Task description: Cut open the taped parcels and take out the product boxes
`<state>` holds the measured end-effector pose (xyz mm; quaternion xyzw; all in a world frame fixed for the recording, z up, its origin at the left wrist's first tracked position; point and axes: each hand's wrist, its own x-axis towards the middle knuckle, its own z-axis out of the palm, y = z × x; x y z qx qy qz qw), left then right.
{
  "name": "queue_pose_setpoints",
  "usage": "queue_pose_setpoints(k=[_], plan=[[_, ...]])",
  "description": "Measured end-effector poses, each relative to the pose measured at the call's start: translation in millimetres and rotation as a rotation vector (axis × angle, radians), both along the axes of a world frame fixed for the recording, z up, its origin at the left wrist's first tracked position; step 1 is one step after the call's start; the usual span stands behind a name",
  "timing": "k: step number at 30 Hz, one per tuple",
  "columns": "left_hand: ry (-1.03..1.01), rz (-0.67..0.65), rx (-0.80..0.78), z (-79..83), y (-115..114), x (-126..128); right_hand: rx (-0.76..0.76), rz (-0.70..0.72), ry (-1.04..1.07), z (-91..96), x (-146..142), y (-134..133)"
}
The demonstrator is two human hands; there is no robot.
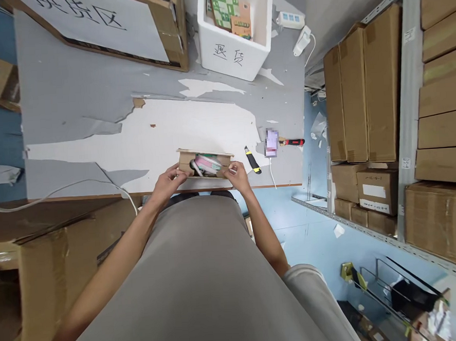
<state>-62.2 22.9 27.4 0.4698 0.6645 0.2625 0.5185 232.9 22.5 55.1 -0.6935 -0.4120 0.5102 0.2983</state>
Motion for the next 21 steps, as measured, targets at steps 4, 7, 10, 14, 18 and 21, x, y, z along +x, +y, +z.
queue_pose_setpoints(k=[4,7,10,14,18,21], plan=[[0.022,-0.115,0.041,-11.1,2.0,-2.1,0.047,0.202,-0.15,14.4,0.3,7.6],[0.07,-0.203,0.127,-15.2,-0.3,-6.1,0.018,0.365,-0.432,29.0,-5.4,18.8],[0.135,-0.294,0.17,-13.8,-4.6,-9.2,-0.007,0.436,-0.629,40.6,-14.9,29.3],[0.279,-0.395,0.166,-3.6,-6.0,-8.1,-0.047,0.358,-0.73,44.8,-26.7,40.3],[0.444,-0.455,0.29,9.6,-0.7,1.7,-0.081,0.232,-0.704,43.7,-35.7,47.1],[0.378,-0.644,0.43,14.8,4.1,19.7,-0.071,0.197,-0.671,45.3,-48.8,40.6]])
